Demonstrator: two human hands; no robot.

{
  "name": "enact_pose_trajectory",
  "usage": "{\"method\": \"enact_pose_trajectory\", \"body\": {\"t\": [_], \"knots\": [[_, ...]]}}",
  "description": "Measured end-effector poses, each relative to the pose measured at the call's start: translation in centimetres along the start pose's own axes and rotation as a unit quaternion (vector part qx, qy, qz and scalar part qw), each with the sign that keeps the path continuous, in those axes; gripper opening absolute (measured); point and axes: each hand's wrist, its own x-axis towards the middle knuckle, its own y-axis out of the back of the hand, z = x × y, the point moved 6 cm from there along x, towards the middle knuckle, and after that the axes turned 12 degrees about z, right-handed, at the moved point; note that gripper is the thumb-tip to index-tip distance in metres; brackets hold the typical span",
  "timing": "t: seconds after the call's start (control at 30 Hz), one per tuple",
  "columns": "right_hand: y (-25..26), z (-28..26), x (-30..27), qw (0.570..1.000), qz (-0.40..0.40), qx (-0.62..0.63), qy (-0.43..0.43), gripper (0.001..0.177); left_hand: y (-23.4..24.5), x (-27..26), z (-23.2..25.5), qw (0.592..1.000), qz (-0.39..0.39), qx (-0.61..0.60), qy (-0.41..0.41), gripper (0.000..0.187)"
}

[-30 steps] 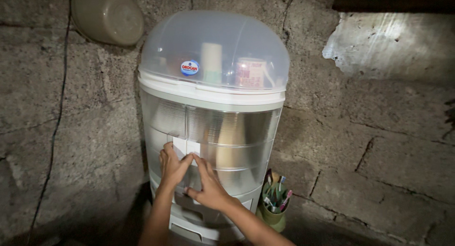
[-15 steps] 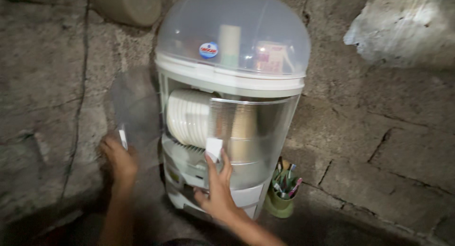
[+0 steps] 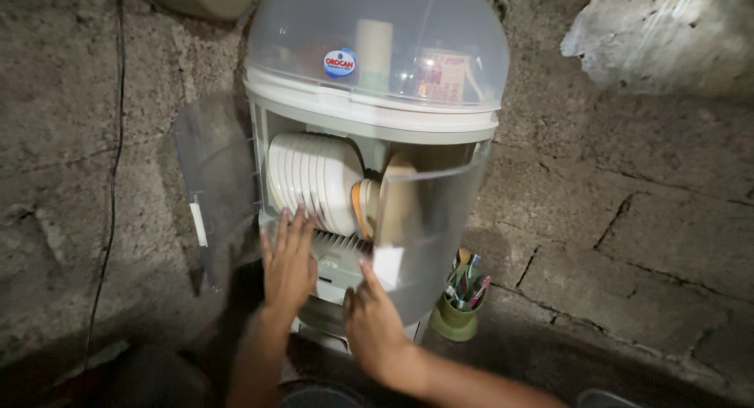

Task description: The person takes plates, bowls, a mug, and cutlery from a dish cabinet and organizes them on a dining table before portioning food from plastic bags into a bowl.

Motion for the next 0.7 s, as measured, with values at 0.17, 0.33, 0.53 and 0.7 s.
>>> {"method": "enact_pose_trajectory", "body": {"t": [0.17, 0.33, 0.53, 0.7], "knots": [[1.1, 0.3, -2.7, 0.996, 0.022, 0.060, -0.065, 0.059, -1.1, 0.2, 0.9, 0.997, 0.016, -0.077, 0.008, 0.072], [4.1, 0.6, -2.6, 0.972, 0.006, 0.179, -0.149, 0.076, -2.8, 0.6, 1.8, 0.988, 0.024, -0.147, 0.036, 0.066], [2.7, 1.3, 1.7, 0.927, 0.053, 0.278, -0.247, 0.084, -7.9, 0.8, 0.4, 0.978, 0.074, -0.196, 0.005, 0.062], [-3.9, 3.7, 5.1, 0.878, 0.133, 0.321, -0.330, 0.079, -13.2, -0.1, -0.5, 0.904, -0.042, -0.402, 0.141, 0.032]]}}
